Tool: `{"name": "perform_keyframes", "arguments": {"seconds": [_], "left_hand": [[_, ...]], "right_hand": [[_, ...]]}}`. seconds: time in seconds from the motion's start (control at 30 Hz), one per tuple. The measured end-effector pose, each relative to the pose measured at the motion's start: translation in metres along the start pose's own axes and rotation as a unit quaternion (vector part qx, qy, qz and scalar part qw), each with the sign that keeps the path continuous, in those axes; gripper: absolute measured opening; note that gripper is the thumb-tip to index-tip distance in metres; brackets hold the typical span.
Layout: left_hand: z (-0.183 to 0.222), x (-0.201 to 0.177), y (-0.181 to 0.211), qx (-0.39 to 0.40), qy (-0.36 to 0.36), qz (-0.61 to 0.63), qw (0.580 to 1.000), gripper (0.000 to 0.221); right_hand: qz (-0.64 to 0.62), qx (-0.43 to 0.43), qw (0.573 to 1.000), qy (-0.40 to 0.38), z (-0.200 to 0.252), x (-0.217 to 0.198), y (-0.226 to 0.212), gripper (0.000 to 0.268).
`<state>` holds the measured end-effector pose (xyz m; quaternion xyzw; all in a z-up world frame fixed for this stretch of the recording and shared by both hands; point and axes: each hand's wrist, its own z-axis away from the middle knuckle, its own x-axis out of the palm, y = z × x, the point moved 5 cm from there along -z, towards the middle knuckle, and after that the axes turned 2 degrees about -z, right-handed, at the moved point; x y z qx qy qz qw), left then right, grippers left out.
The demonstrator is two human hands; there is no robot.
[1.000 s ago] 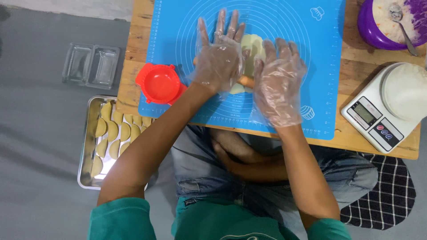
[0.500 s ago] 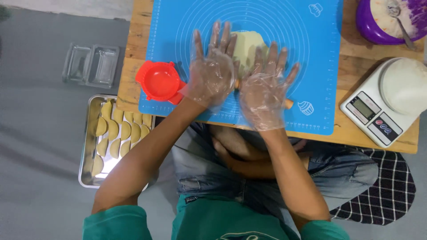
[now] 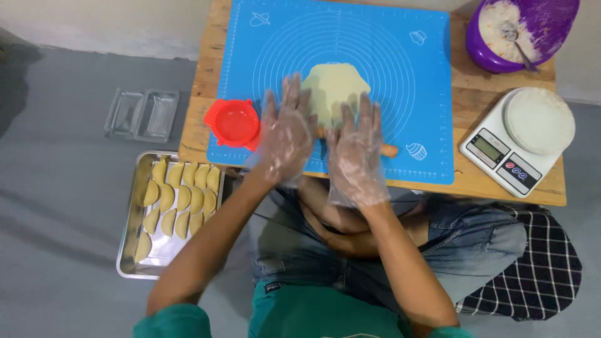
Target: Rolling out dough, adding filling, and using a mold to shape pastries
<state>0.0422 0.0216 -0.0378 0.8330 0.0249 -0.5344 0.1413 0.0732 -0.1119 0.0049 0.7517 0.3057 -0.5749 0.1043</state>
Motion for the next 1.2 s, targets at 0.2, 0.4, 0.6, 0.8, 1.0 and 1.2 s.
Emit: {"name": "perform_keyframes", "arguments": {"seconds": [0.2,0.4,0.6,0.8,1.0,1.2], "left_hand": [[0.054,-0.094,-0.019,0.005,0.24,0.011,0.971,0.041],[0.075,-0.137,-0.076,-0.118,0.285,-0.103,0.946,0.033],[0.068,-0.108,-0.12,-0.107,0.204,-0.19,0.954,0.055],[0.076,-0.096,-0.104,-0.08,0.22,-0.189,0.954,0.043],[0.073,-0.124,-0.039,-0.089,0.225,-0.269,0.932,0.052],[0.085,-0.112,-0.025,-0.161,0.032,-0.148,0.975,0.069]], "right_hand": [[-0.006,-0.143,0.985,0.094,0.033,-0.024,0.003,0.043],[0.017,-0.156,0.983,0.093,0.034,-0.03,-0.003,0.042],[0.021,-0.177,0.979,0.099,0.02,-0.054,0.01,0.021],[-0.029,-0.117,0.982,0.149,-0.008,-0.064,0.081,0.016],[0.089,-0.039,0.977,0.19,-0.042,-0.039,0.135,0.022],[0.118,-0.034,0.979,0.163,-0.059,-0.018,0.147,0.019]]}}
